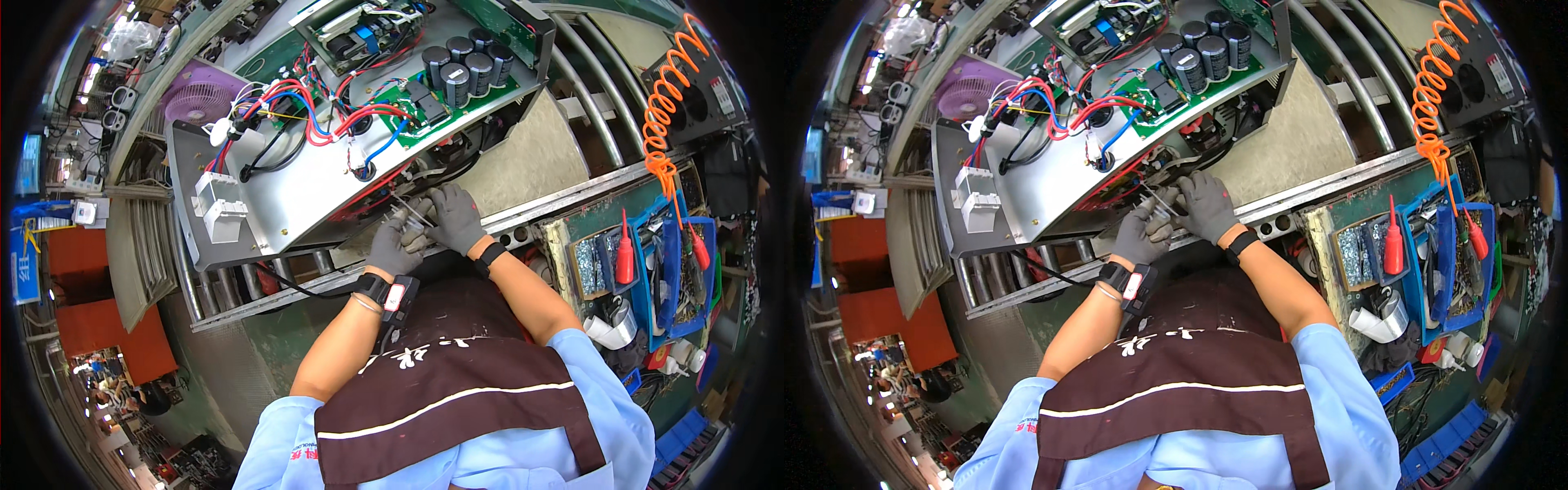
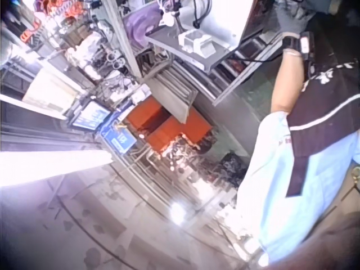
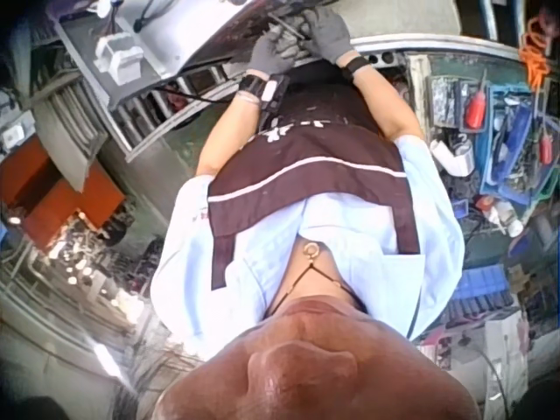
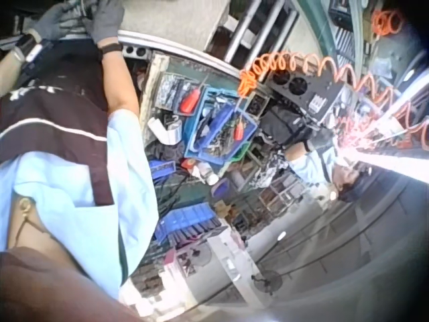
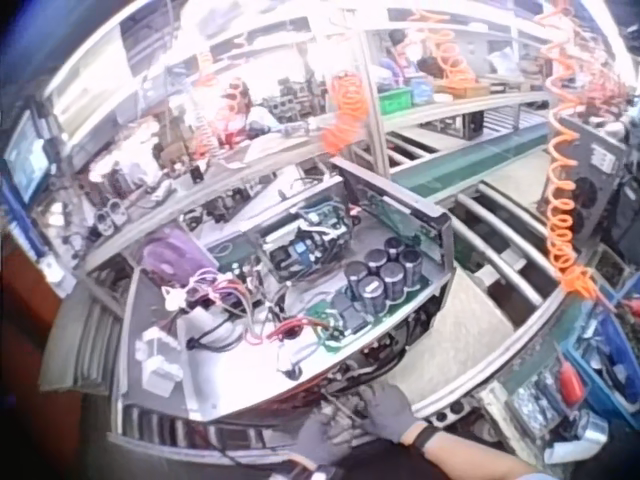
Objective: Assemble and test internal components of a solar inverter or power supply unit.
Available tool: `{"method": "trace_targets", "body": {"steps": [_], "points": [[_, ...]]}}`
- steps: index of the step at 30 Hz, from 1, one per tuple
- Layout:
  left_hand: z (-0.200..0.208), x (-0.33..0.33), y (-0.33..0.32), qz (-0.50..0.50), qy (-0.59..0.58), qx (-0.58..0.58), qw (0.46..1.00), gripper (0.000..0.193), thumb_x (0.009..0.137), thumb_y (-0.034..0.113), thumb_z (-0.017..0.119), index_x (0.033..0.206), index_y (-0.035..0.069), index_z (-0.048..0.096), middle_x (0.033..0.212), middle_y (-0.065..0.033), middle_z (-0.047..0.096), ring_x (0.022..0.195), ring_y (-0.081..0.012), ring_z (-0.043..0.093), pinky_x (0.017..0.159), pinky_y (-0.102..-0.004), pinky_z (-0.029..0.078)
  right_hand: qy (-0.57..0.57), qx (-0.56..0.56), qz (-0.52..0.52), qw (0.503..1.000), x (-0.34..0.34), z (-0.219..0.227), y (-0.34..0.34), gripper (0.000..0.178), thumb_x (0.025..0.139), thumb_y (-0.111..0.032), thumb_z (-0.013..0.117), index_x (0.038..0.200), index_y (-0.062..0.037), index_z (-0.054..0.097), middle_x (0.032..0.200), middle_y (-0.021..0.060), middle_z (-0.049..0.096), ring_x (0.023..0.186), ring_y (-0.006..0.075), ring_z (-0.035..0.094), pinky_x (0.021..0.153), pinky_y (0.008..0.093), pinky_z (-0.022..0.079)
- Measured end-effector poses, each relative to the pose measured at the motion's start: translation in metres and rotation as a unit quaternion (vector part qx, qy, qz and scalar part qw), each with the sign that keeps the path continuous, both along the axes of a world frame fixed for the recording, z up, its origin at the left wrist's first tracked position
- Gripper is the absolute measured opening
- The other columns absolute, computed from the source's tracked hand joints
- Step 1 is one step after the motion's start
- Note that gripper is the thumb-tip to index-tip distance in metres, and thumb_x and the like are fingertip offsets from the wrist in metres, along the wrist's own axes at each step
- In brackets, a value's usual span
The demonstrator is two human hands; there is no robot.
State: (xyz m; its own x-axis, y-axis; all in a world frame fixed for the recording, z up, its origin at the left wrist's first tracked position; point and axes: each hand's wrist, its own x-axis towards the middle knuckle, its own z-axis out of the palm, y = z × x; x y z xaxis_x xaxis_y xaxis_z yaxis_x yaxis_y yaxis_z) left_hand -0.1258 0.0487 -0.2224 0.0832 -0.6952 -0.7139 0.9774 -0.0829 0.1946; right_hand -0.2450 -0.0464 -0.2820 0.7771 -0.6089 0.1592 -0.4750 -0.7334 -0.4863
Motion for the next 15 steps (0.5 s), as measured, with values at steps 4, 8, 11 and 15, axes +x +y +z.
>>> {"method": "trace_targets", "body": {"steps": [4, 8, 11, 15], "points": [[-0.009, 0.005, 0.002, 0.023, 0.036, -0.045, 0.998, 0.022, 0.096, 0.013, 0.034, 0.106, 0.008, 0.054, 0.072, 0.0009, 0.051, 0.043, -0.0064, 0.027, 0.036, -0.0208, 0.022, -0.024, -0.025, -0.015, 0.999, 0.013, -0.002, 0.0, 0.062, 0.058, -0.031, 0.08, 0.106, -0.0079, 0.048, 0.099, 0.0129, 0.052, 0.095, 0.03, 0.051, 0.079, 0.0411, 0.043], [-0.007, 0.009, 0.004, -0.005, 0.038, -0.093, 0.995, 0.02, 0.098, 0.013, 0.033, 0.095, 0.01, 0.052, 0.06, 0.0033, 0.031, 0.043, -0.0059, 0.026, 0.036, -0.0209, 0.02, -0.029, -0.035, -0.029, 0.999, 0.02, -0.006, -0.001, 0.055, 0.062, -0.027, 0.078, 0.103, -0.0077, 0.049, 0.099, 0.0133, 0.052, 0.093, 0.0317, 0.053, 0.077, 0.0417, 0.045], [0.006, 0.01, 0.003, -0.03, -0.005, 0.065, 0.997, 0.015, 0.095, 0.02, 0.042, 0.084, 0.013, 0.049, 0.057, 0.0039, 0.03, 0.044, -0.0057, 0.026, 0.037, -0.0205, 0.021, -0.033, 0.053, -0.019, 0.998, 0.022, -0.003, 0.002, 0.049, 0.064, -0.025, 0.076, 0.101, -0.0068, 0.049, 0.097, 0.0146, 0.053, 0.091, 0.0336, 0.055, 0.074, 0.0433, 0.046], [-0.005, 0.014, 0.014, -0.077, 0.012, 0.08, 0.994, 0.014, 0.091, 0.022, 0.05, 0.079, 0.015, 0.046, 0.059, 0.0041, 0.033, 0.044, -0.0093, 0.028, 0.039, -0.0237, 0.025, -0.049, 0.071, -0.031, 0.996, 0.003, -0.007, 0.005, 0.047, 0.065, -0.019, 0.072, 0.106, -0.0085, 0.051, 0.097, 0.0143, 0.057, 0.091, 0.034, 0.058, 0.073, 0.0441, 0.049]]}}
